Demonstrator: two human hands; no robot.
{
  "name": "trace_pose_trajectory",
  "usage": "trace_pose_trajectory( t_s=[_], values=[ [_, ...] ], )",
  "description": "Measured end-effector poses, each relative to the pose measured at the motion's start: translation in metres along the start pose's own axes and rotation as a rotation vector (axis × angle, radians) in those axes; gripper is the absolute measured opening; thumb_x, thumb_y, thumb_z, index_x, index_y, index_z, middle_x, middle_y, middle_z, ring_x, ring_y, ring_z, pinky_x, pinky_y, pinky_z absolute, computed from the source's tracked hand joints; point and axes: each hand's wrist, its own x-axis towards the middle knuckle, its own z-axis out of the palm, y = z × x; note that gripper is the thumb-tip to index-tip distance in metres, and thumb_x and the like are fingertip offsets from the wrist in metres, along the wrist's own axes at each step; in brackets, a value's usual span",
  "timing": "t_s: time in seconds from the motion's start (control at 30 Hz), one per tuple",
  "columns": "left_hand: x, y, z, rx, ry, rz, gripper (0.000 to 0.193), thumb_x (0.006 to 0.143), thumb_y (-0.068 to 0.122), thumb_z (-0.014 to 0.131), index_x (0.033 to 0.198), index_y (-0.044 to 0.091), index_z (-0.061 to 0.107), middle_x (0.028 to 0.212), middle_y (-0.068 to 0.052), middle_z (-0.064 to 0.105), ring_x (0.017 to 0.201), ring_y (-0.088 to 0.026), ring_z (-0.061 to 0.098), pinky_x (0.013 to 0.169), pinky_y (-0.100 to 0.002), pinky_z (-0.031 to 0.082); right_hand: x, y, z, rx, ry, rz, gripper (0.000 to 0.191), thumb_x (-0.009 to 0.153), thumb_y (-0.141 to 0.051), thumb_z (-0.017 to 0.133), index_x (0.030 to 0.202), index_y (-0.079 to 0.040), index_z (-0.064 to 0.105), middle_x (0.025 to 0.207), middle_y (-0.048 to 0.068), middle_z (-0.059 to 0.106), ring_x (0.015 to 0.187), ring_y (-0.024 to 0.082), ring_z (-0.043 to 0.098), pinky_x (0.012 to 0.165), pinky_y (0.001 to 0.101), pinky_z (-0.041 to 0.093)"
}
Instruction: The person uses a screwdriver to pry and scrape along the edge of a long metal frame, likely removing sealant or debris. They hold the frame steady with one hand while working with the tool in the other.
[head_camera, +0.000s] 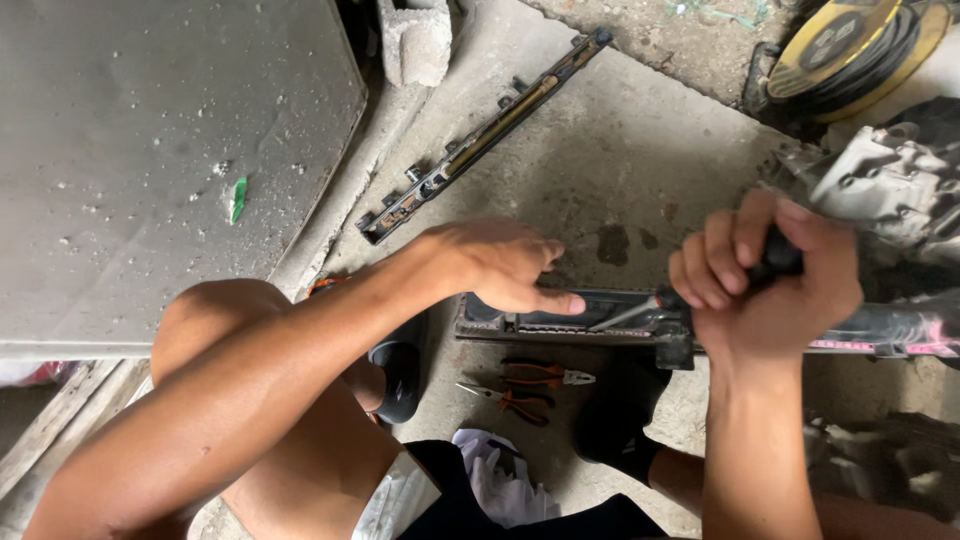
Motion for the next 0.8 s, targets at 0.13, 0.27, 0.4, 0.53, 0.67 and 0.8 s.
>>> trace_pose_trajectory(
  t_s=[0.13, 0.27, 0.4, 0.53, 0.67, 0.8],
  values=[
    [-0.009, -0.01, 0.002, 0.009, 0.01, -0.015, 0.094, 0.087, 0.08, 0.03, 0.148, 0.009, 0.046, 0.149, -0.009, 0.052, 0.137, -0.03, 0.05, 0.111, -0.046, 0.041, -0.021, -0.004, -0.002, 0.047, 0.011, -0.081, 0.041, 0.099, -0.038, 0.045, 0.069, -0.011, 0.043, 0.049, -0.001, 0.032, 0.043, 0.01, 0.024, 0.046, 0.0309, 0.022],
    [-0.016, -0.021, 0.006, -0.012, 0.0, -0.053, 0.092, 0.092, 0.077, 0.024, 0.146, 0.008, 0.052, 0.148, -0.013, 0.056, 0.138, -0.032, 0.052, 0.114, -0.047, 0.041, -0.044, -0.009, -0.001, 0.121, -0.098, -0.063, 0.041, 0.101, -0.036, 0.044, 0.073, -0.008, 0.049, 0.05, 0.004, 0.041, 0.045, 0.014, 0.034, 0.049, 0.033, 0.027],
    [-0.021, -0.029, 0.011, -0.032, 0.013, -0.085, 0.092, 0.093, 0.076, 0.024, 0.145, 0.006, 0.054, 0.144, -0.016, 0.06, 0.136, -0.034, 0.054, 0.114, -0.047, 0.042, -0.059, -0.008, 0.012, 0.186, -0.258, -0.04, 0.04, 0.103, -0.032, 0.049, 0.076, -0.003, 0.055, 0.056, 0.008, 0.049, 0.054, 0.017, 0.039, 0.055, 0.0355, 0.033],
    [-0.026, -0.032, 0.017, -0.041, 0.062, -0.067, 0.091, 0.094, 0.075, 0.023, 0.151, 0.007, 0.043, 0.147, -0.016, 0.054, 0.137, -0.036, 0.05, 0.112, -0.048, 0.04, -0.061, -0.003, 0.028, 0.214, -0.414, -0.047, 0.038, 0.104, -0.028, 0.054, 0.079, 0.001, 0.059, 0.062, 0.012, 0.053, 0.055, 0.02, 0.046, 0.06, 0.0387, 0.038],
    [-0.031, -0.038, 0.022, -0.054, 0.081, -0.078, 0.089, 0.094, 0.074, 0.024, 0.152, 0.01, 0.043, 0.146, -0.015, 0.056, 0.135, -0.035, 0.052, 0.112, -0.046, 0.041, -0.059, 0.009, 0.042, 0.184, -0.407, -0.094, 0.035, 0.104, -0.026, 0.053, 0.082, 0.0, 0.059, 0.063, 0.014, 0.055, 0.054, 0.019, 0.046, 0.064, 0.0418, 0.041],
    [-0.035, -0.041, 0.026, -0.039, 0.088, -0.073, 0.089, 0.095, 0.074, 0.023, 0.152, 0.01, 0.043, 0.146, -0.015, 0.056, 0.134, -0.035, 0.054, 0.111, -0.046, 0.043, -0.057, 0.019, 0.052, 0.197, -0.431, -0.112, 0.034, 0.106, -0.025, 0.053, 0.083, 0.001, 0.057, 0.062, 0.014, 0.054, 0.052, 0.019, 0.046, 0.062, 0.0407, 0.04]
  ],
)
